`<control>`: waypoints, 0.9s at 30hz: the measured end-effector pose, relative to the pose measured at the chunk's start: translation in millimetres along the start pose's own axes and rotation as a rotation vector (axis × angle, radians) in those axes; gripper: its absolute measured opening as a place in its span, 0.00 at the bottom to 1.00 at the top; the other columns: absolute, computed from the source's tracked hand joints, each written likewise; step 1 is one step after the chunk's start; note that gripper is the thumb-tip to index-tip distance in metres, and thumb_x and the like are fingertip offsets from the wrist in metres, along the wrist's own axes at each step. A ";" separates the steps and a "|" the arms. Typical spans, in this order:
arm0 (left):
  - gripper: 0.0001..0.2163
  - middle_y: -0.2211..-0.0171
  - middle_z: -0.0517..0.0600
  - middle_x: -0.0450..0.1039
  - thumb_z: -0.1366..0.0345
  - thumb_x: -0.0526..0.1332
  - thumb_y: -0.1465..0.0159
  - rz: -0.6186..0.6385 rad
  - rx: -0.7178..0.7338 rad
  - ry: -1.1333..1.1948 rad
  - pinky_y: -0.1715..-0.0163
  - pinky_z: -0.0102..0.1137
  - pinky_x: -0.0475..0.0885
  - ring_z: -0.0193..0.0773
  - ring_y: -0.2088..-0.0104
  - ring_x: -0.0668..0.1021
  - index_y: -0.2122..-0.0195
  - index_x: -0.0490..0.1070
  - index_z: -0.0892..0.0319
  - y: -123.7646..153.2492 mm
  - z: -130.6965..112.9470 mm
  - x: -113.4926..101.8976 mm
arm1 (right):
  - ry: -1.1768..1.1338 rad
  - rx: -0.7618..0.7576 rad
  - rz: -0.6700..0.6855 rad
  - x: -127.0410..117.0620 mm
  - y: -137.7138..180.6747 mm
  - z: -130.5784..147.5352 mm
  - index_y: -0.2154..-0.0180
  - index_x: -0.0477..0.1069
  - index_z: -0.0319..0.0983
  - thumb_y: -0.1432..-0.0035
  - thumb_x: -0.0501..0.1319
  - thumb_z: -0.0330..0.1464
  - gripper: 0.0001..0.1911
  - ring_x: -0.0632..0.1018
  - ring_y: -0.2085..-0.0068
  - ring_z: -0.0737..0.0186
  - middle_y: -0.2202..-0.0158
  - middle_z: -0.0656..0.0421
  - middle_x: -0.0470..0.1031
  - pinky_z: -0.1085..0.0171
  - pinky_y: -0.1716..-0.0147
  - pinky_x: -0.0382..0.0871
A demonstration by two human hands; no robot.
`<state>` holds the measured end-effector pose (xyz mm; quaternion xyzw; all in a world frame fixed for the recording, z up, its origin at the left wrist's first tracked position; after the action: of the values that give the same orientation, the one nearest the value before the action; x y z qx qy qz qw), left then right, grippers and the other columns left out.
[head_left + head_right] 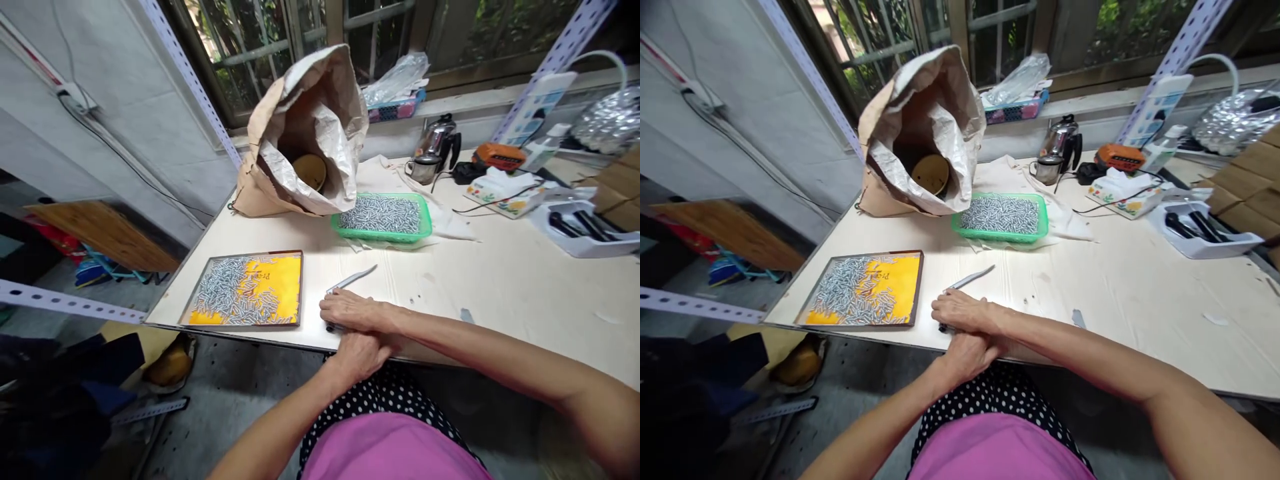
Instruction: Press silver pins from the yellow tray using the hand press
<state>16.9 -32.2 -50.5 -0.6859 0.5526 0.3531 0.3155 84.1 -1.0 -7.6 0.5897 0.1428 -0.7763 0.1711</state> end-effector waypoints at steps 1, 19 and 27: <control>0.29 0.32 0.61 0.59 0.56 0.57 0.32 -0.008 0.001 0.006 0.32 0.55 0.56 0.58 0.31 0.60 0.31 0.58 0.61 0.4 -0.4 0.4 | -0.014 -0.010 -0.005 0.5 3.5 -1.0 0.60 0.75 0.43 0.43 0.62 0.30 0.08 0.71 0.59 0.53 0.62 0.55 0.72 0.55 0.54 0.65; 0.27 0.46 0.66 0.75 0.49 0.59 0.32 0.139 -0.093 -0.011 0.41 0.52 0.69 0.60 0.44 0.76 0.42 0.70 0.67 1.4 -3.6 -4.2 | -0.177 -0.162 0.027 -4.2 0.9 -4.9 0.57 0.75 0.38 0.37 0.56 0.22 0.12 0.75 0.64 0.61 0.65 0.56 0.78 0.61 0.60 0.67; 0.15 0.46 0.57 0.75 0.69 0.50 0.29 -0.187 0.202 -0.250 0.39 0.48 0.67 0.49 0.39 0.71 0.48 0.74 0.56 43.6 9.2 -76.1 | -0.309 0.128 -0.566 -83.7 28.0 -40.2 0.51 0.72 0.37 0.33 0.52 0.28 0.13 0.76 0.61 0.60 0.60 0.54 0.76 0.59 0.59 0.72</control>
<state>-37.8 7.8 6.0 -0.6499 0.4754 0.3473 0.4806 151.7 -1.1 62.0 0.4111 0.2243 -0.8808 -0.0694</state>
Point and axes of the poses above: each hand's wrist, its own y-axis away from the middle knuckle, its own x-axis out of the palm, z = x × y, the point moved 3 cm from there along -y, towards the middle knuckle
